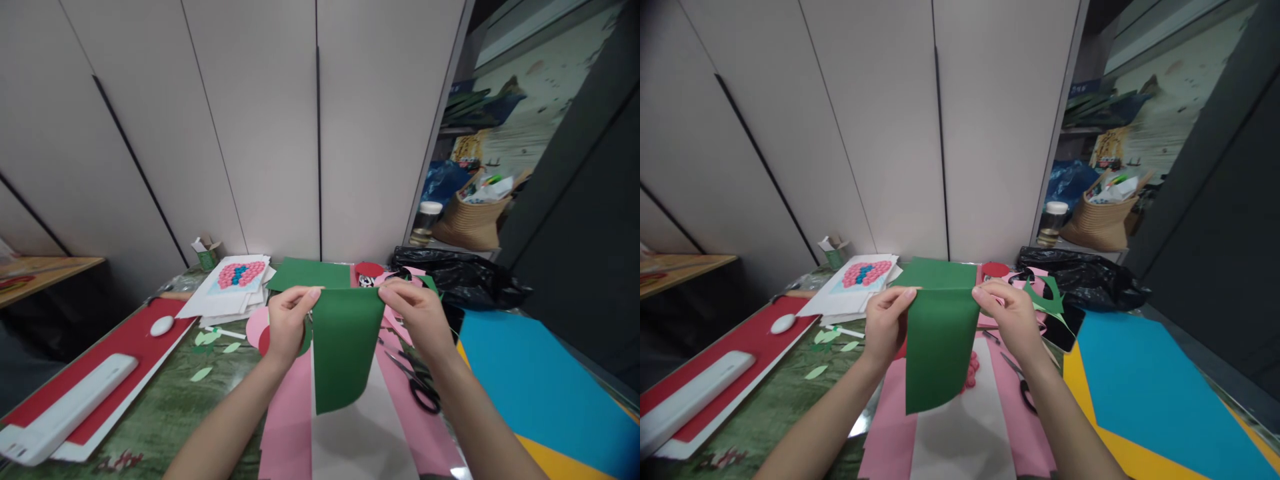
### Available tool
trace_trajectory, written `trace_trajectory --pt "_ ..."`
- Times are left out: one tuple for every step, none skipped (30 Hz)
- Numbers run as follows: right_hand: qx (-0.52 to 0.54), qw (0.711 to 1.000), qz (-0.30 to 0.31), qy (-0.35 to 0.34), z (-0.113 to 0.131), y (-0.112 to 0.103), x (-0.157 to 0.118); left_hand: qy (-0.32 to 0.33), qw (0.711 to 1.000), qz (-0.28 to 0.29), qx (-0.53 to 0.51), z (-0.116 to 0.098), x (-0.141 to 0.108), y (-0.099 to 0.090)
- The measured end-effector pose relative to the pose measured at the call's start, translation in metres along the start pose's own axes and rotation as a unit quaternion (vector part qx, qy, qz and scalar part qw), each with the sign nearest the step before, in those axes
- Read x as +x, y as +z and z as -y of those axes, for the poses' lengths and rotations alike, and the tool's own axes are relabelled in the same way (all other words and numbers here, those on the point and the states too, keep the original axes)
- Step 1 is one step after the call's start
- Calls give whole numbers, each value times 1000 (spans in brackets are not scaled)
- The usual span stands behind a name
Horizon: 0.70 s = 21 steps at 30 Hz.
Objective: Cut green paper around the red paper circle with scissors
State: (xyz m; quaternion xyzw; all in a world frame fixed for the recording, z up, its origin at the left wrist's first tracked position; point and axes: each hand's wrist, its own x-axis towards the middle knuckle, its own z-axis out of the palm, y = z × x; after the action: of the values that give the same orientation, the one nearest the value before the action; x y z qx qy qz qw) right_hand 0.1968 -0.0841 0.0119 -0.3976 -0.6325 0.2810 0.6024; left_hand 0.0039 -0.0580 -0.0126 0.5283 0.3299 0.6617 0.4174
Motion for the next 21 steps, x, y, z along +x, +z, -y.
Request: trace_trajectory --pt "2 1000 -3 -6 0 1 0 -3 1000 -2 -2 0 0 0" --pt "2 1000 -9 -11 0 2 -1 -7 1000 -4 -5 0 -1 0" --pt "0 1000 -16 -17 0 3 -2 -10 1000 -4 -6 -1 -1 0" --pt "-5 999 -25 -22 1 4 -2 -13 1000 -5 -5 -1 -2 1" --pt "-10 999 -32 -24 1 5 -3 -14 1000 -6 -3 -1 -2 1" --pt "-14 999 -39 -24 1 6 -3 -15 1000 -8 2 -1 -3 1" --pt "-16 999 -44 -21 2 6 -4 -15 1000 -11 8 -1 -3 1" --pt "-14 999 -49 -19 2 6 -4 -13 1000 -16 14 -1 -4 1" --pt "-11 998 -53 -21 3 5 -4 -10 1000 -21 19 -2 -4 2" --pt "-11 998 -55 -25 3 5 -4 -8 999 -24 21 -2 -5 2" --pt "-15 998 -57 -29 4 4 -4 -5 999 -26 22 -2 -5 2" --pt "-21 998 -56 -32 4 3 -4 -3 999 -26 20 -2 -6 2" --pt "-27 998 -56 -34 4 3 -4 -1 1000 -24 18 -3 -6 2" --pt "-30 997 -57 -34 3 2 -4 0 1000 -21 16 -3 -7 2" --pt "-31 997 -62 -33 3 2 -4 2 1000 -18 16 -4 -7 2" --pt "-30 997 -68 -32 3 2 -4 4 1000 -16 17 -4 -8 2" --pt "-30 996 -73 -34 3 2 -4 6 1000 -14 17 -4 -8 2" --pt "-32 996 -77 -38 3 1 -4 9 1000 -13 17 -5 -8 1" --pt "-37 995 -78 -44 3 1 -4 13 1000 -11 18 -5 -7 1" --pt "-43 995 -75 -50 4 0 -4 16 1000 -10 19 -5 -7 1" --pt "-49 995 -71 -59 6 0 -4 20 1000 -9 21 -6 -6 0"
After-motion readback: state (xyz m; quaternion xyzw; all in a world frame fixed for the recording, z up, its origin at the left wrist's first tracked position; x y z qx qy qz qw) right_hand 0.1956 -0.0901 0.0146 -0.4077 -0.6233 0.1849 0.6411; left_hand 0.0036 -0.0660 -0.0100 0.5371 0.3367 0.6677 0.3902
